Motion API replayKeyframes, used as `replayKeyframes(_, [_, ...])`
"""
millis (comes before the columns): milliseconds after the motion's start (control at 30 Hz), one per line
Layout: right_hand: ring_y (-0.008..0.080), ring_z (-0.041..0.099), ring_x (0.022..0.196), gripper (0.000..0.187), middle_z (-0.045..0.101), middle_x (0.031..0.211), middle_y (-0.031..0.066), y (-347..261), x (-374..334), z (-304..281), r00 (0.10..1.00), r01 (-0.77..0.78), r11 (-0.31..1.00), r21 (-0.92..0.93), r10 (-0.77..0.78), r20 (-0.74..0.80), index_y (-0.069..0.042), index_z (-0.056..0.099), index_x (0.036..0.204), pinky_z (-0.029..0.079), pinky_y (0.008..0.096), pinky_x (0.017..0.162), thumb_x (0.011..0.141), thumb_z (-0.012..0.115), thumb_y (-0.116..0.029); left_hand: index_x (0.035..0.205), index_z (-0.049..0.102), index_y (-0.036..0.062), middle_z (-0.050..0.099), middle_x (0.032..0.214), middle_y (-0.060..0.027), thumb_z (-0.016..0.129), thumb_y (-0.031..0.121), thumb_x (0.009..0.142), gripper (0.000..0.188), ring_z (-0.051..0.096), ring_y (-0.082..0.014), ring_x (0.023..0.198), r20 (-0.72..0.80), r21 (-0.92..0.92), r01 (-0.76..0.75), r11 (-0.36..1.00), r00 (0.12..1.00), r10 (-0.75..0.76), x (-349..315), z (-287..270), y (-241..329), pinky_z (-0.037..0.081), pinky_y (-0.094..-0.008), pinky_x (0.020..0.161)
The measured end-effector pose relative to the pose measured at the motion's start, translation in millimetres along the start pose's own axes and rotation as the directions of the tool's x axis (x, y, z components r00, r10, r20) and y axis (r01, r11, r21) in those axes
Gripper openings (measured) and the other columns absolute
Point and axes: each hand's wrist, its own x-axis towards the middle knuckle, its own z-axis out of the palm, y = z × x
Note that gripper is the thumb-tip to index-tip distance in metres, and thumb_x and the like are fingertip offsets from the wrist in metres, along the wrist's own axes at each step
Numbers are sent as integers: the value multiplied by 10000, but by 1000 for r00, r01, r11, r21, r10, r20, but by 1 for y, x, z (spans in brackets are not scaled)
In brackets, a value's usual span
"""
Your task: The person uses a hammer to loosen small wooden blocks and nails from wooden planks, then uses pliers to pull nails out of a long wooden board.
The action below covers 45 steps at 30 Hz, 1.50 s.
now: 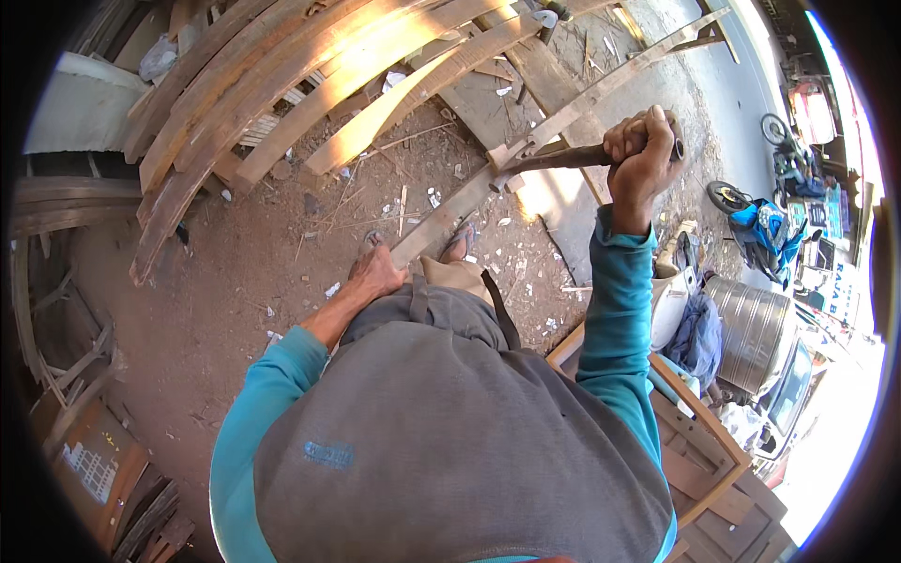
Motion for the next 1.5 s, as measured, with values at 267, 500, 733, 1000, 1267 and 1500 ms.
replayKeyframes(267, [102,367,398,315,384,520,19,-6,-50,13,993,112,983,-146,-105,57,-66,431,682,333,279,383,989,484,-113,1134,630,-111,656,1109,-363,759,382,791,614,651,-483,1072,-52,-28,-46,999,998,45,11,3,0,526,-512,936])
replayKeyframes(500, [110,357,425,332,389,551,1,-2,1,-22,986,-145,982,118,153,-60,-79,430,678,350,293,435,991,505,-155,1146,640,-77,655,1136,-349,757,378,802,583,641,-467,1108,26,-43,4,999,1000,-3,-12,-7,13,525,-504,940])
replayKeyframes(733, [109,360,439,324,391,540,4,-14,-28,-3,999,-35,999,-40,37,26,-83,423,676,356,294,451,980,508,-152,1159,623,-96,660,1145,-336,757,394,790,629,646,-462,1103,77,-14,64,998,995,-63,-8,-8,9,529,-496,941])
replayKeyframes(1000, [82,415,421,297,469,543,19,-3,-64,27,987,121,974,-190,-98,129,-63,489,717,331,263,385,980,584,-162,1241,571,-83,640,1183,-344,751,381,789,672,642,-471,1106,49,-11,-4,1000,999,4,-4,0,-2,521,-504,957])
replayKeyframes(1267, [84,456,463,303,507,572,36,-9,-89,30,986,140,970,-199,-117,122,-47,479,720,339,271,414,991,553,-160,1328,519,-39,645,1186,-330,735,317,796,676,621,-480,1135,75,-40,31,999,997,-28,-5,-25,24,519,-509,955])
replayKeyframes(1500, [89,477,487,331,515,581,24,-20,-50,8,979,-35,998,-60,47,197,-27,548,759,369,246,451,982,630,-259,1416,478,-12,620,1246,-333,740,414,784,806,612,-462,1171,129,-57,-20,998,991,27,-2,-10,-16,490,-471,1015])
